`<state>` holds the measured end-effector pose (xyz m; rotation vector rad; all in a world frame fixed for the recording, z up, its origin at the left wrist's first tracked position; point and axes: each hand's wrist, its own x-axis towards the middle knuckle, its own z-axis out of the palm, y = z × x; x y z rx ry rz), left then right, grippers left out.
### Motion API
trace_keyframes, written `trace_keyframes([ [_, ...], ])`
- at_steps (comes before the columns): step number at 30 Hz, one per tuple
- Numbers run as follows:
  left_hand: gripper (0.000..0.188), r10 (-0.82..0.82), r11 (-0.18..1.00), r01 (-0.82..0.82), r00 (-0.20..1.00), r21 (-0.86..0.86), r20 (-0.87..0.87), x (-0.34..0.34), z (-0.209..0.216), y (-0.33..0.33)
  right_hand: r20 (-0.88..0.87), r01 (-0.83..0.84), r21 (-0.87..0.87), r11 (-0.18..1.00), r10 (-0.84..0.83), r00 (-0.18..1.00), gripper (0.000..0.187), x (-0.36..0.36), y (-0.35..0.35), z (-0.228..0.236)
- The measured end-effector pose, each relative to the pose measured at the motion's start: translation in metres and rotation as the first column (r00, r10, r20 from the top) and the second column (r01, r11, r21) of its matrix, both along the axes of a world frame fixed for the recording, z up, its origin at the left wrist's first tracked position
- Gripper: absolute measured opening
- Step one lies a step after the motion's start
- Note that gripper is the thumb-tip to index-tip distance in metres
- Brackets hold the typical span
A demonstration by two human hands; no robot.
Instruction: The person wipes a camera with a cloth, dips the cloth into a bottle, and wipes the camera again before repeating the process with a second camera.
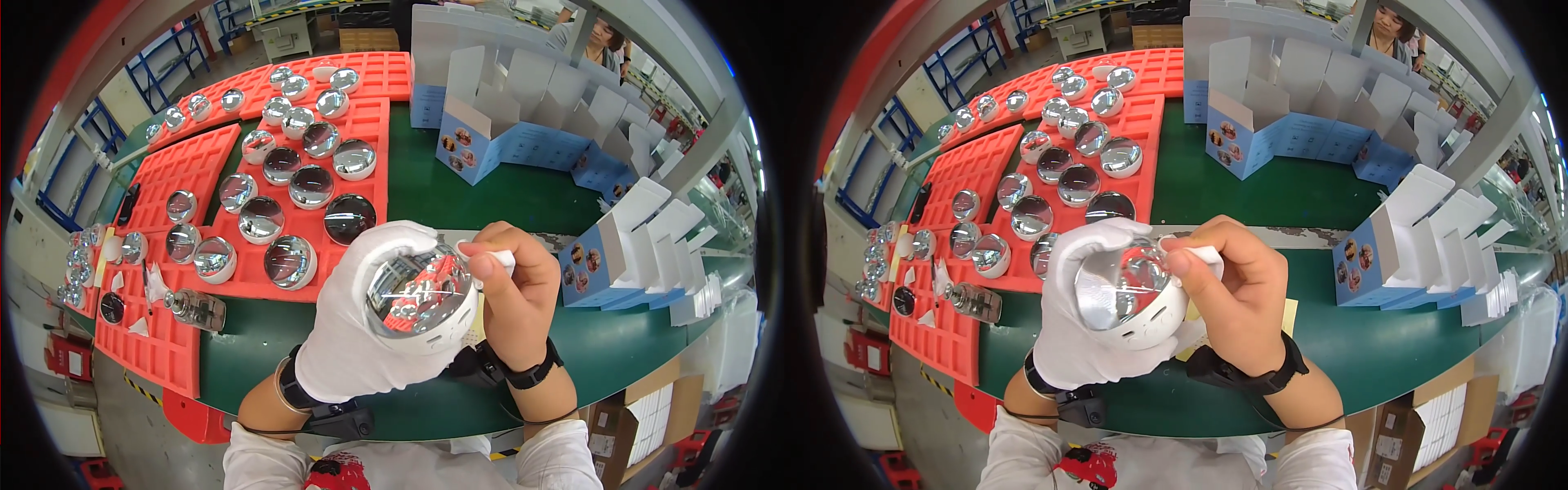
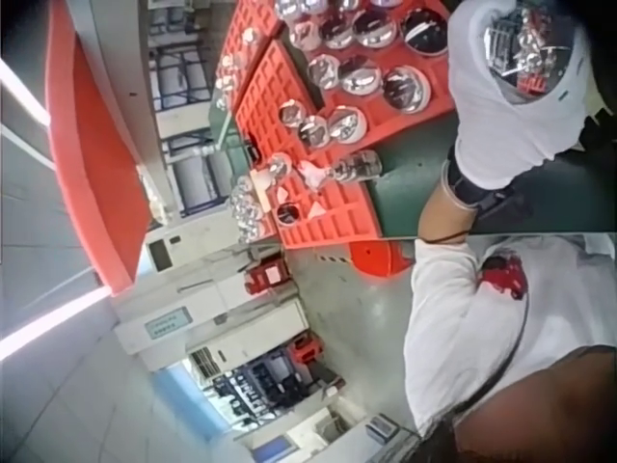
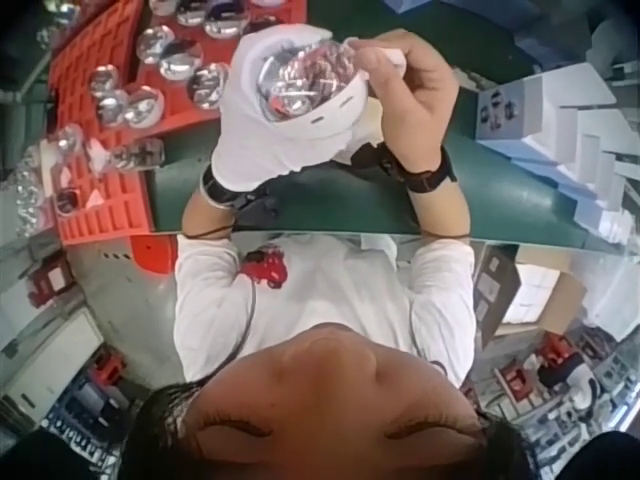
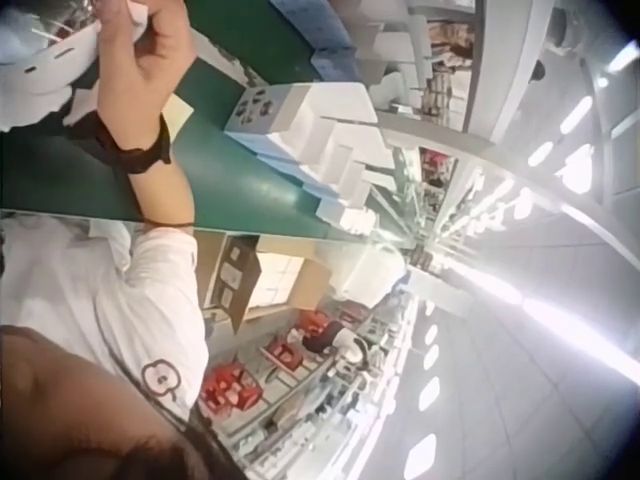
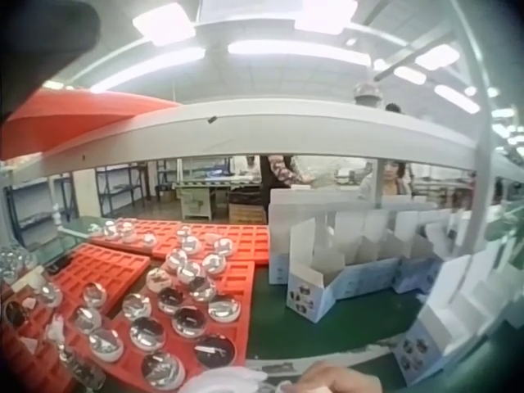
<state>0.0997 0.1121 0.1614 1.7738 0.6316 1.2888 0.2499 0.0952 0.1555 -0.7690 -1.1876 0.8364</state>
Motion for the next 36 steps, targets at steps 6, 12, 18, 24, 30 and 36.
trace_keyframes([
  [6,0.077,-0.01,0.977,0.03,0.995,0.21,-0.095,-0.002,0.004,-0.001,-0.213,-0.131,-0.046,0.99,0.118,0.97,0.006,0.002,-0.005,0.0],
  [12,0.061,0.016,0.98,-0.035,0.995,0.194,0.1,0.005,0.005,-0.009,0.005,0.019,0.255,0.967,-0.02,1.0,0.016,0.01,-0.009,-0.008],
  [18,0.058,0.005,0.963,0.001,1.0,0.271,-0.02,-0.007,0.001,-0.004,0.553,-0.052,0.611,0.79,-0.378,0.743,0.031,0.005,-0.036,0.006],
  [24,0.069,-0.006,0.935,0.08,0.978,0.345,-0.21,-0.016,0.006,-0.003,0.532,-0.005,0.744,0.668,-0.589,0.608,0.031,-0.011,-0.038,0.005],
  [30,0.06,0.013,0.99,-0.026,0.995,0.141,0.098,-0.006,0.004,-0.012,0.22,0.117,0.368,0.922,-0.208,0.953,0.016,0.0,-0.014,0.0],
  [36,0.077,0.0,0.959,0.035,0.992,0.282,-0.126,-0.004,0.011,-0.007,-0.191,-0.096,-0.005,0.995,0.094,0.977,0.016,0.002,-0.014,0.003],
])
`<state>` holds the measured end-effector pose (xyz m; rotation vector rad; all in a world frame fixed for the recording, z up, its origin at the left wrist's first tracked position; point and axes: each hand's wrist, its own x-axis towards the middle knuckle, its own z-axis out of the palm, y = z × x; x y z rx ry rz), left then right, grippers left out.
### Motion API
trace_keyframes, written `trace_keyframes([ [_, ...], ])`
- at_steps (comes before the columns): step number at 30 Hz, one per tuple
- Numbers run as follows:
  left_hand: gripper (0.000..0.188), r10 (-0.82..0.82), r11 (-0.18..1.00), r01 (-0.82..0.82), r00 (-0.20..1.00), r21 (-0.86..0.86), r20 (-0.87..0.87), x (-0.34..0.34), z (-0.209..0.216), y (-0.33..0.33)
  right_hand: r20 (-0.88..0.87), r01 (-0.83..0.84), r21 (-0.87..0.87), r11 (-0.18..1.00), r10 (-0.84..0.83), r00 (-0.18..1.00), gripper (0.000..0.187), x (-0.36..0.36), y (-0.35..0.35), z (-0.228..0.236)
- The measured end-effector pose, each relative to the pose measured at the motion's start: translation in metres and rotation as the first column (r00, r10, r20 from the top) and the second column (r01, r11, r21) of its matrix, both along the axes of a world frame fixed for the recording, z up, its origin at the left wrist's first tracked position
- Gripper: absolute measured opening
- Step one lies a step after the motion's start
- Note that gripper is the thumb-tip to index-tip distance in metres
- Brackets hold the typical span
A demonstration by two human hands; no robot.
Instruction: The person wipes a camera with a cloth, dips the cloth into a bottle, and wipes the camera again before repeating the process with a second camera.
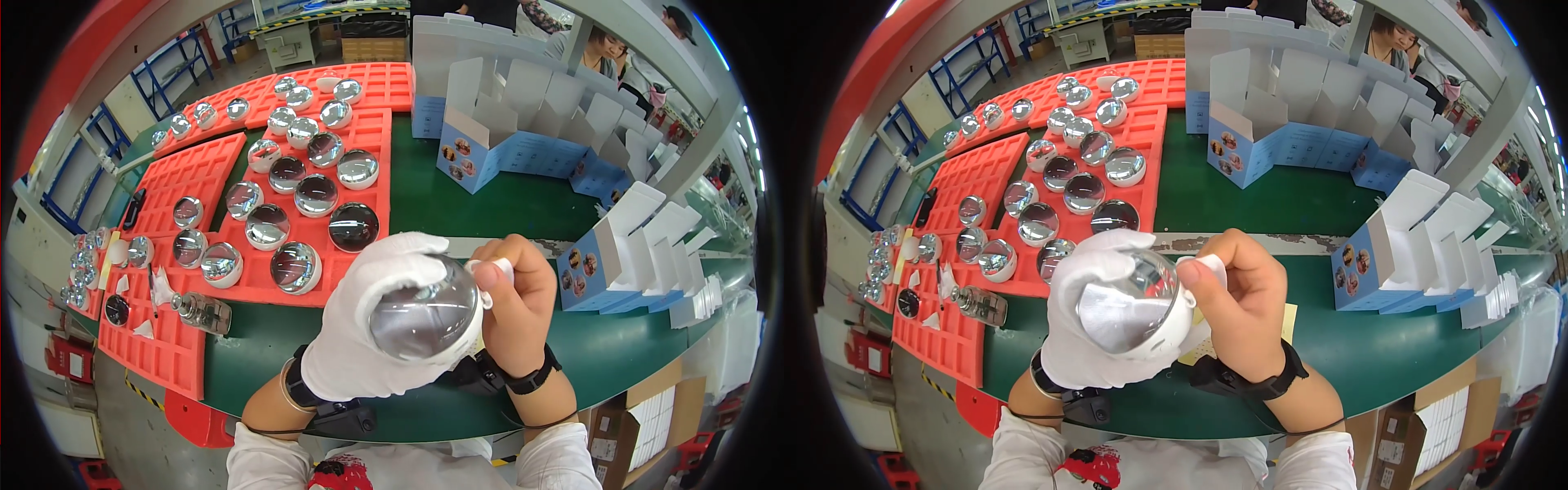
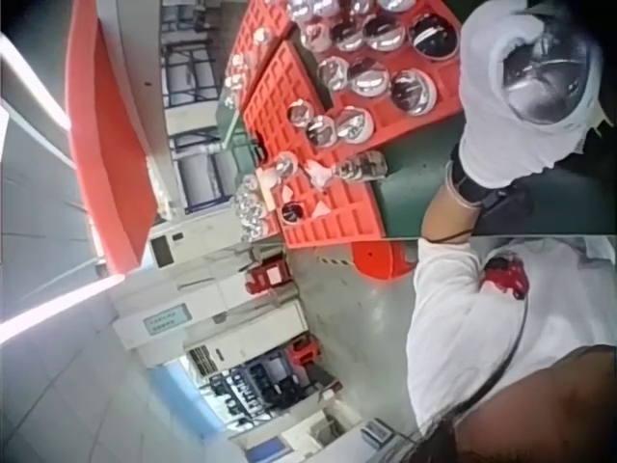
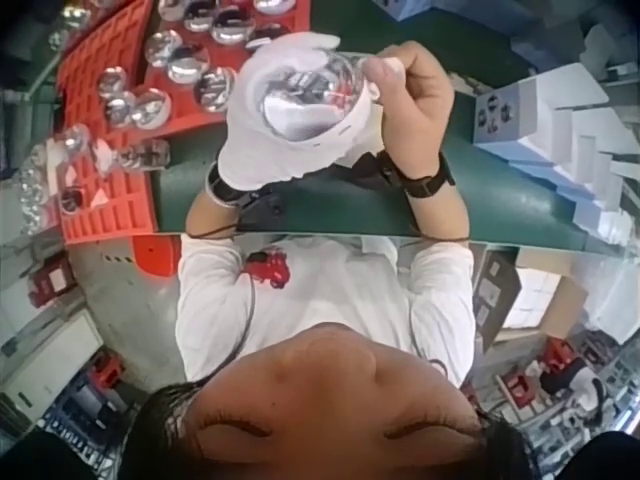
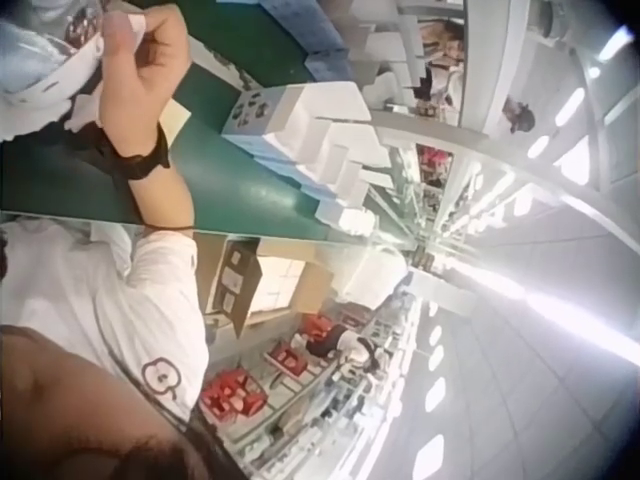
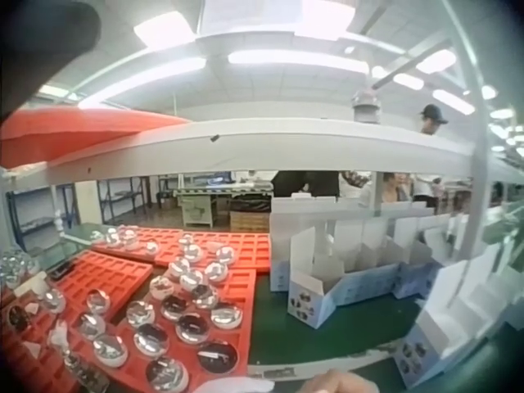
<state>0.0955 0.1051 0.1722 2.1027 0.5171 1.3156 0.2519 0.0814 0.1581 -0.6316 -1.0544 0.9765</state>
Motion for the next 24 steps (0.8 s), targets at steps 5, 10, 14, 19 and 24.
trace_keyframes([
  [5,0.058,-0.081,0.993,0.066,0.984,0.094,0.158,0.008,0.0,-0.004,-0.067,-0.223,-0.169,0.96,0.215,0.974,0.023,0.007,0.002,-0.01],
  [10,0.051,-0.264,0.94,0.213,0.949,0.265,0.174,0.008,-0.003,0.006,-0.067,-0.101,-0.01,0.995,0.101,0.993,0.027,-0.01,-0.017,-0.006],
  [14,0.053,-0.225,0.867,0.17,0.972,0.468,0.063,0.002,0.005,0.004,-0.38,-0.452,-0.134,0.882,0.375,0.846,0.045,-0.012,-0.036,0.007],
  [19,0.064,-0.023,0.963,0.046,0.996,0.266,-0.09,0.004,0.019,-0.005,-0.219,-0.308,-0.168,0.936,0.27,0.938,0.063,-0.013,-0.041,0.011],
  [24,0.076,-0.173,0.878,0.205,0.978,-0.433,0.114,0.005,-0.005,-0.016,0.345,0.099,0.383,0.919,-0.241,0.907,0.071,0.0,-0.006,-0.019],
])
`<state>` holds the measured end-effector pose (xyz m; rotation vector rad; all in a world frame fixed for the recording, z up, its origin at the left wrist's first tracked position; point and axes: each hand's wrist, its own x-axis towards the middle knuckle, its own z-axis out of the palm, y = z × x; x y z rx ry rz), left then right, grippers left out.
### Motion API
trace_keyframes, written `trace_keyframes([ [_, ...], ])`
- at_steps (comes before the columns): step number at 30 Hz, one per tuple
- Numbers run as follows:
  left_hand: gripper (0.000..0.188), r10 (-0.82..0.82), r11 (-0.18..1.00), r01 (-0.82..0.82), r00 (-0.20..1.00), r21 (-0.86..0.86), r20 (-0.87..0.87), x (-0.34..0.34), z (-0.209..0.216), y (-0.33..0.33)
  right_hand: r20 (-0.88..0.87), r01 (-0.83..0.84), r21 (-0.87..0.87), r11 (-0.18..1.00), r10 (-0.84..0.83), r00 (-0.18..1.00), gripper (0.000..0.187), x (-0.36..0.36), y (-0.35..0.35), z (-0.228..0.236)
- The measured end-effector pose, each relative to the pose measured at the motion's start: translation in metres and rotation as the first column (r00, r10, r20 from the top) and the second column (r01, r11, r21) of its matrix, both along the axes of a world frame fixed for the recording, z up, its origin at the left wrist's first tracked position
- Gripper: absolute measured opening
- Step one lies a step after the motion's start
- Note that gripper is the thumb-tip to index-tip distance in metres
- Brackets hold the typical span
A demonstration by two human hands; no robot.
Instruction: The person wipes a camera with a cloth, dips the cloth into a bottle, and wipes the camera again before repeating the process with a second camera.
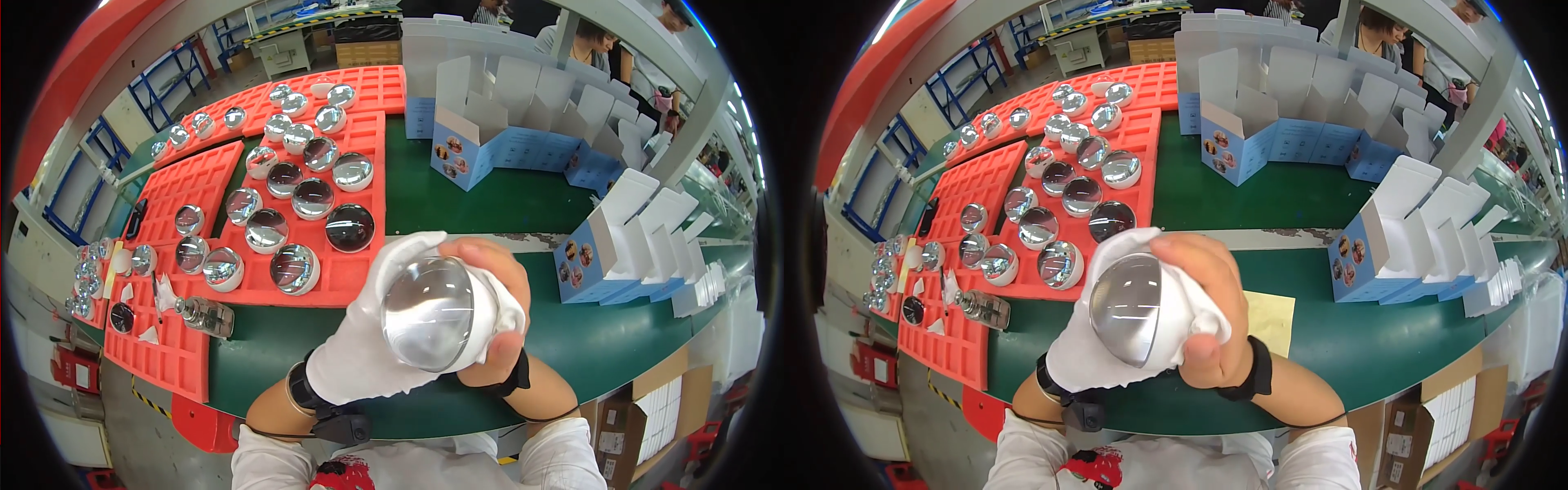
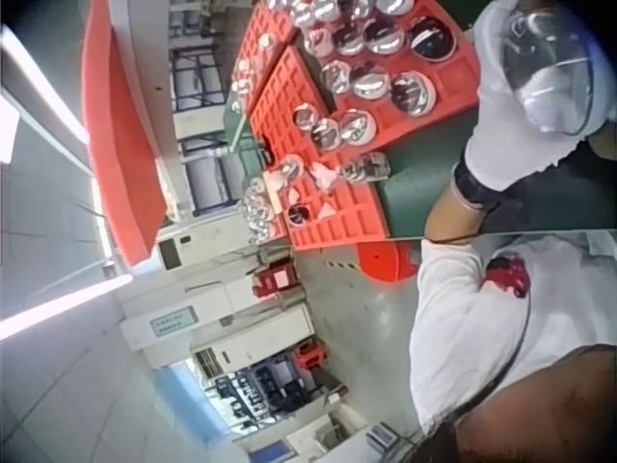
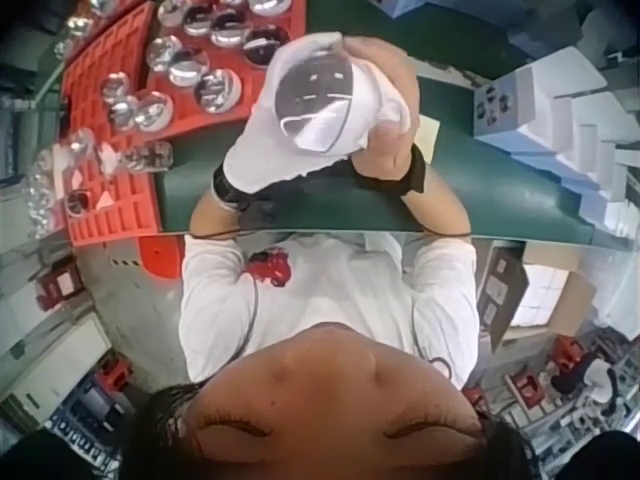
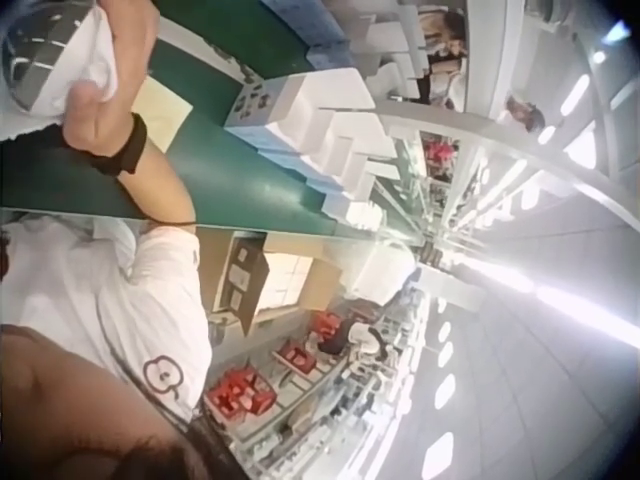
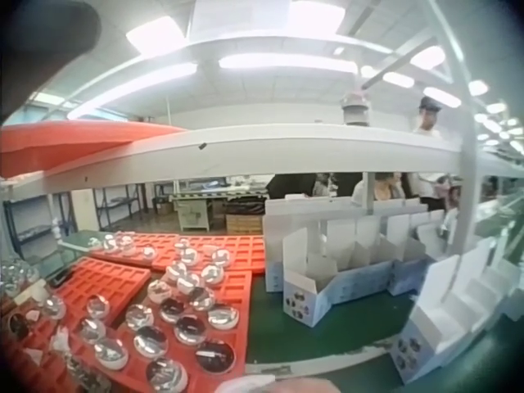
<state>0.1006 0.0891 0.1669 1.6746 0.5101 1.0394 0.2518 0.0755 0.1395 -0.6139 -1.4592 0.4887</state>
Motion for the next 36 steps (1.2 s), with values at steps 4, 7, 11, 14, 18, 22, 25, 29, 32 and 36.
trace_keyframes([
  [4,0.085,-0.183,0.974,0.19,0.981,-0.123,0.065,-0.003,0.004,0.005,0.264,0.219,0.264,0.939,-0.289,0.92,0.067,0.012,0.003,0.005],
  [7,0.088,-0.117,0.99,0.117,0.993,-0.076,-0.005,0.008,0.028,-0.004,0.381,0.267,0.323,0.908,-0.383,0.842,0.06,0.023,-0.013,0.029],
  [11,0.065,-0.073,0.785,0.221,0.961,-0.579,0.268,0.043,0.058,-0.008,0.586,0.142,0.454,0.88,-0.415,0.696,0.042,0.05,-0.023,0.054],
  [14,0.056,-0.055,0.729,0.317,0.911,-0.607,0.41,0.045,0.057,-0.022,0.576,0.115,0.375,0.92,-0.329,0.748,0.043,0.051,-0.031,0.079],
  [18,0.073,0.181,0.633,0.461,0.692,-0.621,0.699,0.028,0.074,-0.032,0.49,0.084,0.279,0.957,-0.217,0.844,0.045,0.044,-0.05,0.123],
  [22,0.055,-0.202,0.979,0.2,0.975,0.026,0.093,0.043,0.131,-0.102,0.34,0.064,0.155,0.986,-0.114,0.934,0.046,0.042,-0.124,0.153],
  [25,0.05,-0.283,0.905,0.316,0.947,-0.285,0.152,0.054,0.071,-0.094,0.409,0.085,0.269,0.959,-0.194,0.891,0.05,0.069,-0.181,0.174],
  [29,0.042,-0.075,0.455,0.817,0.432,-0.354,0.899,0.116,0.098,-0.141,0.419,0.238,0.356,0.904,-0.382,0.824,0.051,0.117,-0.197,0.183],
  [32,0.047,-0.058,0.521,0.771,0.459,-0.365,0.887,0.153,0.118,-0.148,0.414,0.363,0.407,0.838,-0.524,0.745,0.047,0.13,-0.188,0.168],
  [36,0.048,-0.107,0.634,0.642,0.626,-0.432,0.773,0.178,0.118,-0.122,0.417,0.304,0.284,0.909,-0.403,0.815,0.045,0.171,-0.134,0.154],
])
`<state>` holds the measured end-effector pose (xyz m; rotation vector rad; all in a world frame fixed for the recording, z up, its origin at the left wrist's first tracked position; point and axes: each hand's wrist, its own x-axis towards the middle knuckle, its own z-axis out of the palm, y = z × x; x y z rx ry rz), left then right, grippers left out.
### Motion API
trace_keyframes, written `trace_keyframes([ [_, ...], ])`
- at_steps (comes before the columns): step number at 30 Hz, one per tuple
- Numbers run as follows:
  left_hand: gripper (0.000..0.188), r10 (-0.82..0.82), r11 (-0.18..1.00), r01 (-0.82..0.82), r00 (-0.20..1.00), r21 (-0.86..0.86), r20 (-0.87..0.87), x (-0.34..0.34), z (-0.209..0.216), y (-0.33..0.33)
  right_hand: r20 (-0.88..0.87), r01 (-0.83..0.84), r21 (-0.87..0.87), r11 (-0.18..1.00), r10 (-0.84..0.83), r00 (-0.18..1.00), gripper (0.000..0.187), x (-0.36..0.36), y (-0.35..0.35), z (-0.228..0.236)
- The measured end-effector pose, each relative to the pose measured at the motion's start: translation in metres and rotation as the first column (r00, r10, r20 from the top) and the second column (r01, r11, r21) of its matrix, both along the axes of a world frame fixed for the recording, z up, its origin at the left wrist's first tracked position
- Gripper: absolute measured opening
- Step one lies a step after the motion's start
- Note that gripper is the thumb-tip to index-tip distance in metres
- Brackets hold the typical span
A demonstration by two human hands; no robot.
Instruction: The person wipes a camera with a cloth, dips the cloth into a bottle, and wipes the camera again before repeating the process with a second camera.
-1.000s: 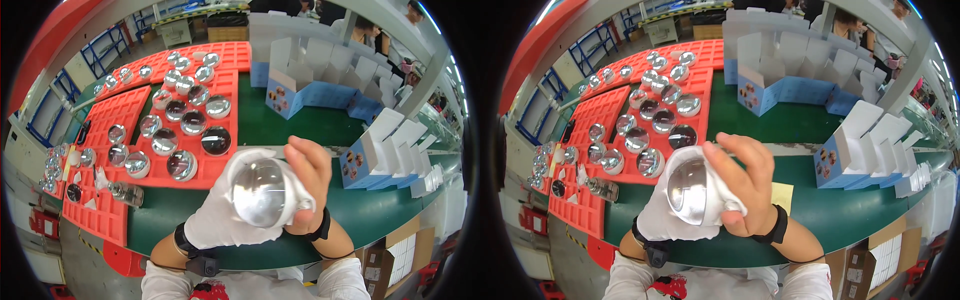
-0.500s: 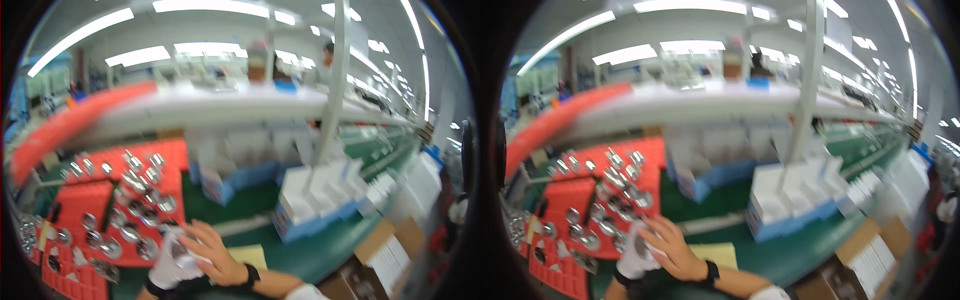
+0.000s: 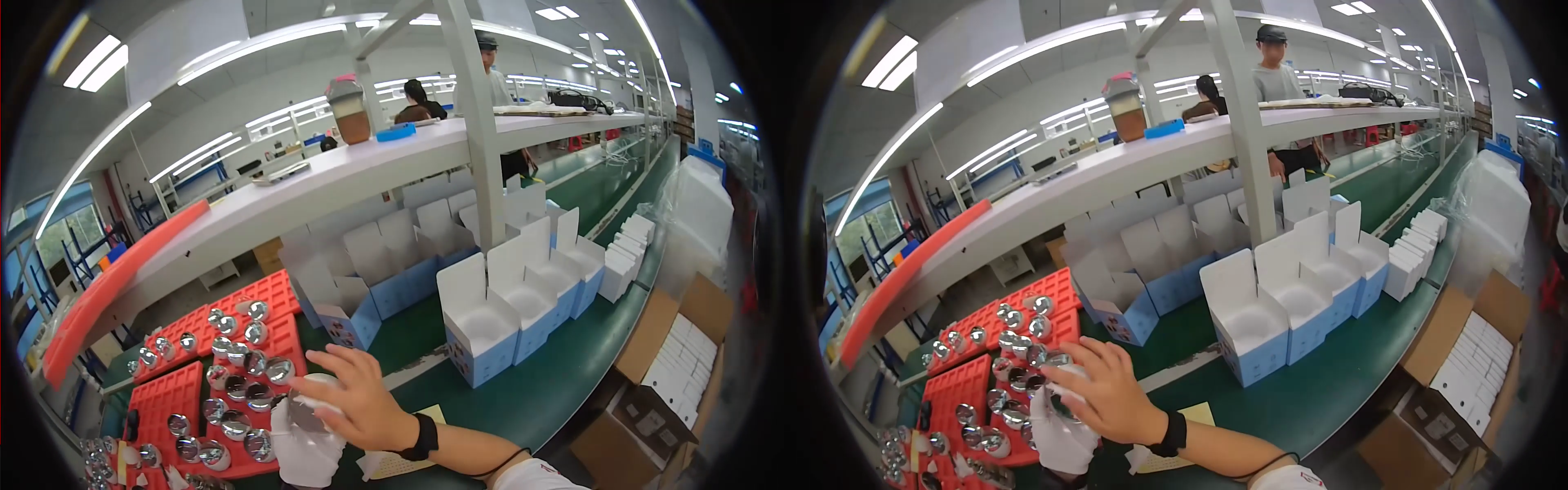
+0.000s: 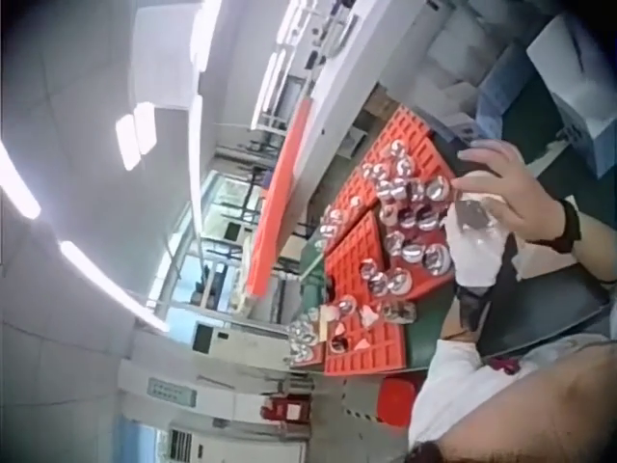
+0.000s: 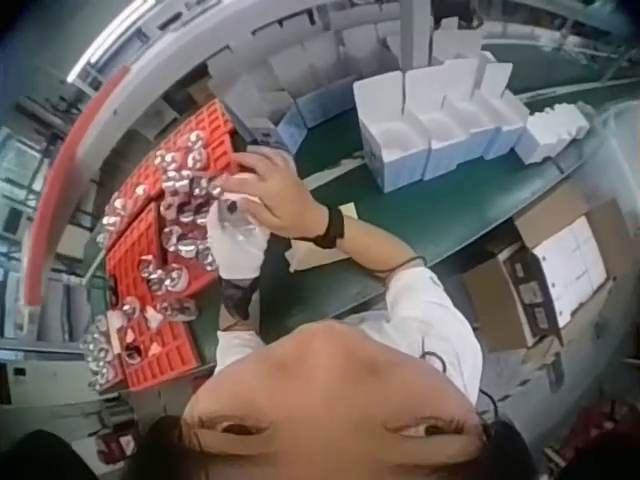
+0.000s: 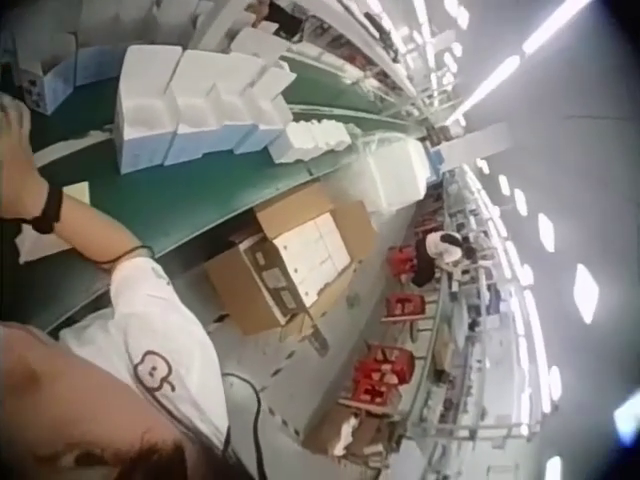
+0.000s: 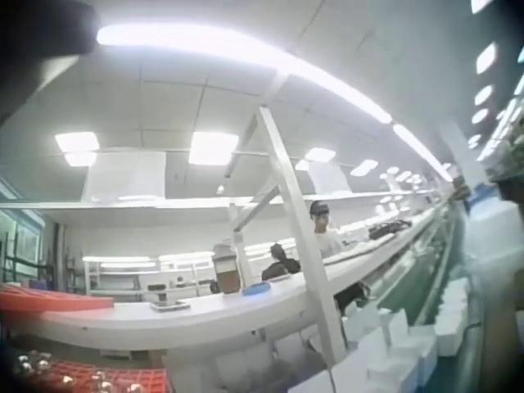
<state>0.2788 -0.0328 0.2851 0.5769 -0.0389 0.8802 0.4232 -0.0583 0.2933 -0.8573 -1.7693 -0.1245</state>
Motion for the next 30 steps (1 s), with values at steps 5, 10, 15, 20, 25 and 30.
trace_keyframes([
  [5,0.047,-0.028,0.998,0.033,0.996,0.061,-0.083,-0.02,-0.026,0.038,-0.024,-0.159,-0.115,0.981,0.157,0.987,0.044,-0.014,0.04,-0.025],
  [10,0.046,-0.069,0.997,0.064,0.987,-0.039,-0.144,-0.048,-0.057,0.102,-0.165,-0.094,-0.295,0.951,0.046,0.985,0.042,-0.039,0.094,-0.071],
  [15,0.048,0.081,0.941,-0.165,0.957,-0.297,-0.278,-0.069,-0.1,0.151,-0.143,-0.155,-0.079,0.985,0.143,0.979,0.041,-0.068,0.155,-0.122],
  [20,0.05,0.007,0.916,-0.17,0.913,-0.363,-0.409,-0.089,-0.097,0.172,0.013,-0.045,0.054,0.998,0.044,0.999,0.038,-0.083,0.177,-0.142],
  [25,0.054,0.134,0.956,-0.198,0.951,-0.216,-0.278,-0.114,-0.119,0.178,0.029,0.069,0.074,0.995,-0.071,0.997,0.043,-0.09,0.179,-0.14],
  [30,0.057,0.076,0.941,-0.119,0.987,-0.317,-0.145,-0.115,-0.124,0.183,0.063,0.17,0.027,0.985,-0.171,0.983,0.041,-0.11,0.177,-0.154],
])
